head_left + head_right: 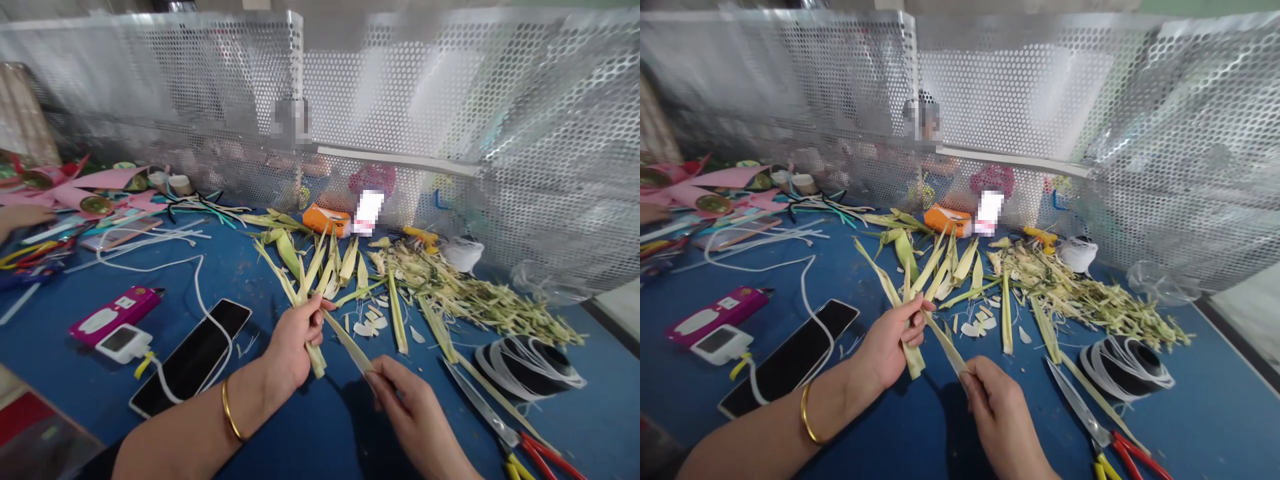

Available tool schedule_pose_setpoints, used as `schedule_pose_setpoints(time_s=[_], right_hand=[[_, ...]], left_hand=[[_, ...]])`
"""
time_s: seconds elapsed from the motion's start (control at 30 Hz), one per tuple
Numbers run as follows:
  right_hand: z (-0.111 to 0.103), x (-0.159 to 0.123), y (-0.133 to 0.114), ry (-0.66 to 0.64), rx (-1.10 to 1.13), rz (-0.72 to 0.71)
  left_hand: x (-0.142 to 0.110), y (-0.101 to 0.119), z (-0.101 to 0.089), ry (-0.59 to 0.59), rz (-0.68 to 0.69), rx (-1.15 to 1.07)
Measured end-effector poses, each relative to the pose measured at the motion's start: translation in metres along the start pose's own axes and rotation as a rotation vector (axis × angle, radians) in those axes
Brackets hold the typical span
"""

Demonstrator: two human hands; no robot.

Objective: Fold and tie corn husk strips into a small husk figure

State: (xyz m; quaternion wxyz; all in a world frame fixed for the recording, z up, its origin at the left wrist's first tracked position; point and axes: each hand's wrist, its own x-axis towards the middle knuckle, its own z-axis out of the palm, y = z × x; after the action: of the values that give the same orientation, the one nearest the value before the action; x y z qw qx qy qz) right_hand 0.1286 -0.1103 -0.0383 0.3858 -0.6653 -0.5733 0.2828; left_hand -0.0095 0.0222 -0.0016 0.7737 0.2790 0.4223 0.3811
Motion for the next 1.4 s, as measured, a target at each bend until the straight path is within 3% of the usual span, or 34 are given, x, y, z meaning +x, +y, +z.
schedule_pose_setpoints(time_s=[0.13, 0.2, 0.3, 0.43, 0.73, 1.27, 1.4], right_hand=[[-0.003, 0.0, -0.006, 0.116, -0.11, -0.196], [-0.004, 0.0, -0.007, 0.132, -0.118, -0.221], [-0.004, 0.0, -0.006, 0.101, -0.02, -0.087], [-0.006, 0.004, -0.006, 0.078, 0.273, 0.155], [-0.011, 0.004, -0.018, 0.035, 0.683, 0.331], [-0.015, 0.003, -0.009, 0.029, 0.559, 0.247], [-0.015, 0.002, -0.007, 0.111, 0.481, 0.21]], left_hand=[[0.001, -0.002, 0.001, 0.019, 0.024, -0.063], [0.002, -0.002, 0.0, 0.014, 0.043, -0.087], [0.003, -0.002, 0.0, -0.005, 0.044, -0.097], [0.003, 0.001, 0.0, -0.031, 0.031, -0.083], [0.001, 0.003, 0.002, -0.066, 0.043, -0.098], [0.002, 0.004, 0.002, -0.097, 0.055, -0.114], [0.004, 0.004, 0.002, -0.111, 0.05, -0.123]])
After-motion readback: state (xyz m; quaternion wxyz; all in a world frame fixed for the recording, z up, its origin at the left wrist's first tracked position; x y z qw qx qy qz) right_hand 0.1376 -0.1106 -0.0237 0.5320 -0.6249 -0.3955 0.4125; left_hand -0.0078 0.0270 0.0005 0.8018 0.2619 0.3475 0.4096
